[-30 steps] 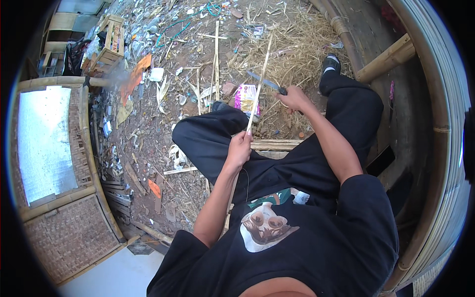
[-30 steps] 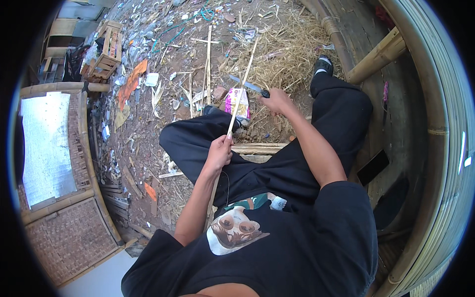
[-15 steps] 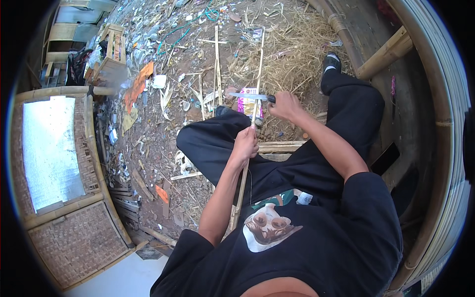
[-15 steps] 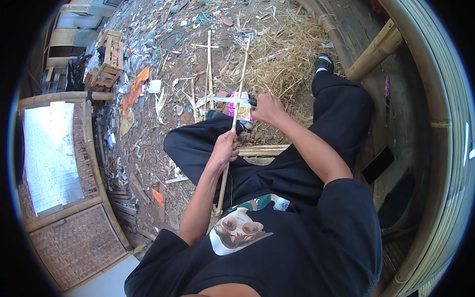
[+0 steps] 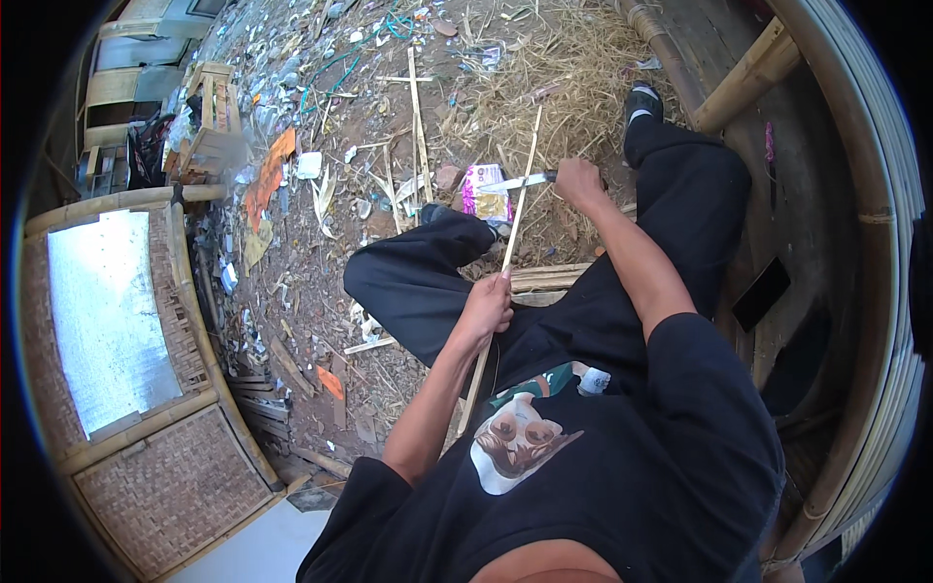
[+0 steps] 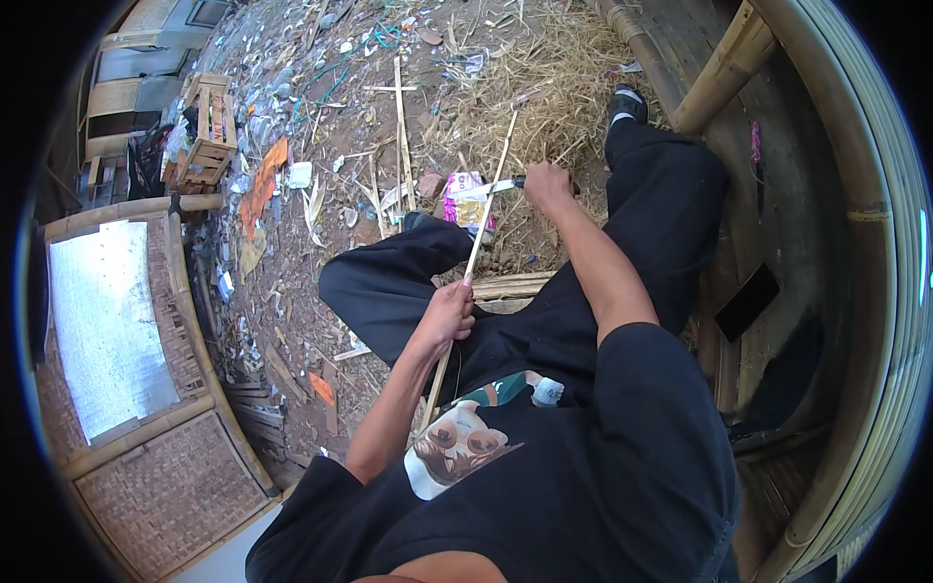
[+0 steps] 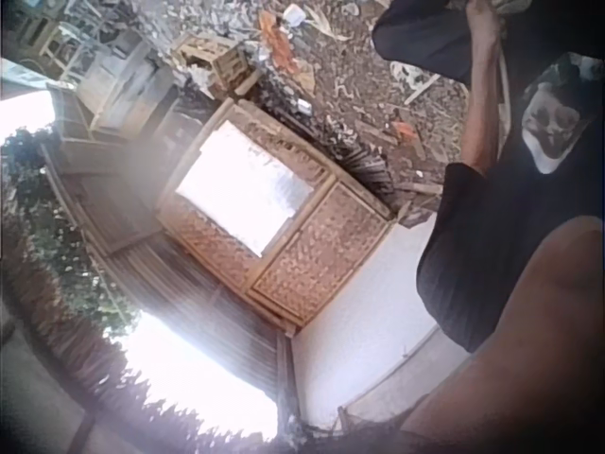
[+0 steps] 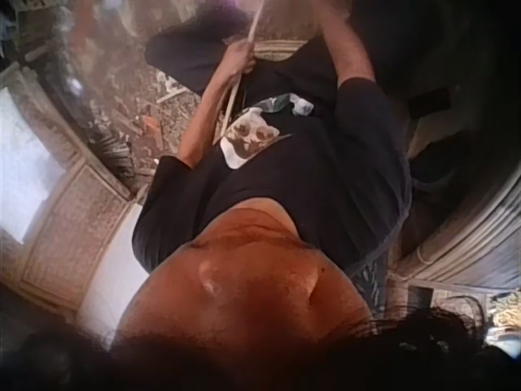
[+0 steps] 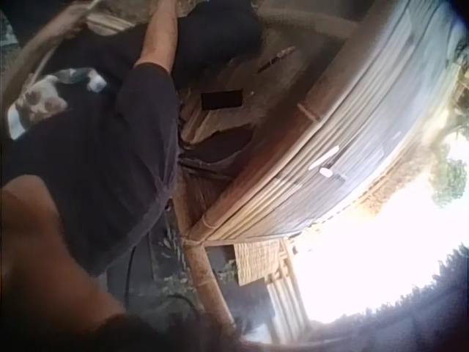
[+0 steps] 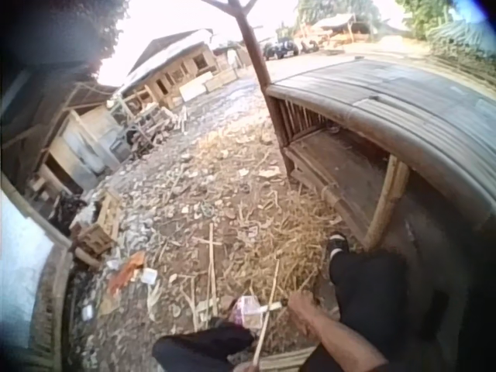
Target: The person shaves and splits a long thin strip of bamboo using a knife while sitting on a wooden bench.
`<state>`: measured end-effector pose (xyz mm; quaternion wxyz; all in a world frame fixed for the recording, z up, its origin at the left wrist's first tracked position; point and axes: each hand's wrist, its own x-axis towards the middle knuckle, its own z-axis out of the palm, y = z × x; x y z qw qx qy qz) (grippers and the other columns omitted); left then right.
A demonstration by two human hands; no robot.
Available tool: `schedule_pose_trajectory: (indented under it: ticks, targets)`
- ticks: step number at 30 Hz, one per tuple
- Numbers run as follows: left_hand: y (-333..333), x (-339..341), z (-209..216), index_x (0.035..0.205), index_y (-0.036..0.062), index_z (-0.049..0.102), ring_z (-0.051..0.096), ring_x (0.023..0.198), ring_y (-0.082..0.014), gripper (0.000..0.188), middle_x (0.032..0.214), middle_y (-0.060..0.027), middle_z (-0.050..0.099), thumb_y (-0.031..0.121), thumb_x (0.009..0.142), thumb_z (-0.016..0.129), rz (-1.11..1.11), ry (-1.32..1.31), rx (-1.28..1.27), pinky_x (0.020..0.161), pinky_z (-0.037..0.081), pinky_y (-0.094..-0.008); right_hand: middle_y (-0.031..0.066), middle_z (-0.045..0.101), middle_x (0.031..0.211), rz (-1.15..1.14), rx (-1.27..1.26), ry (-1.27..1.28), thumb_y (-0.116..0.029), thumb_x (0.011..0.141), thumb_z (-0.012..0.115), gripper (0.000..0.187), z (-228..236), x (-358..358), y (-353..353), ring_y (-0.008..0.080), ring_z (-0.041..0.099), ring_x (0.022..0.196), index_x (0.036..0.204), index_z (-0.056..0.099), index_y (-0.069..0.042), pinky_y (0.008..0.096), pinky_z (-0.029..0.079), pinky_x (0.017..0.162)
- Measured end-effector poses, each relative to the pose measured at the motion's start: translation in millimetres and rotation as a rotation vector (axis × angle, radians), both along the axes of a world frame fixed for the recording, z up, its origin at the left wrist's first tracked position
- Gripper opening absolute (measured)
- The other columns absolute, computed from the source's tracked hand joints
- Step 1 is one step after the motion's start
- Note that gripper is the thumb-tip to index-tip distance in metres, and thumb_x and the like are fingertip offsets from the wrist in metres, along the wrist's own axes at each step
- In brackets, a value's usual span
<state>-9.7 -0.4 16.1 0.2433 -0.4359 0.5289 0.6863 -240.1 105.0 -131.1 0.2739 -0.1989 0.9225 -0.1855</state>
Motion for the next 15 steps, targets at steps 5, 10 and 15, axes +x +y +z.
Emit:
schedule_pose_trajectory:
  ticks: [5, 10, 15]
  targets:
    - [2.1, 43.7, 37.3, 0.077, 0.0132, 0.039, 0.023, 0.04, -0.0033, 0.031, 0.055, 0.0068, 0.028, 0.035, 0.1, 0.04, 0.015, -0.151, 0.183, 0.035, 0.017, -0.0209, 0.0244, 0.065, 0.091, 0.0, 0.078, 0.052, -0.016, 0.078, 0.06, 0.022, -4.8, -42.1, 50.2, 0.0369, 0.065, 0.091, 0.09, 0.066, 0.001, 0.0447, 0.052, 0.078]
    - [-14.9, 51.7, 35.7, 0.08, 0.0125, 0.038, 0.024, 0.039, -0.0043, 0.03, 0.055, 0.0052, 0.028, 0.035, 0.1, 0.039, 0.061, 0.074, 0.017, 0.035, 0.021, -0.0206, 0.0256, 0.065, 0.09, -0.134, -0.156, -0.035, -0.017, 0.076, 0.061, 0.024, 66.1, -12.0, -9.7, 0.0372, 0.065, 0.088, 0.09, 0.065, 0.003, 0.0443, 0.053, 0.075]
    - [-15.1, 30.2, 20.4, 0.078, 0.0125, 0.038, 0.027, 0.039, -0.0056, 0.031, 0.054, 0.0047, 0.029, 0.036, 0.1, 0.039, 0.011, 0.11, -0.026, 0.036, 0.025, -0.0215, 0.0266, 0.064, 0.086, -0.026, -0.226, -0.069, -0.01, 0.073, 0.055, 0.018, 50.5, 23.2, -18.6, 0.0398, 0.065, 0.086, 0.08, 0.064, 0.005, 0.0452, 0.053, 0.077]
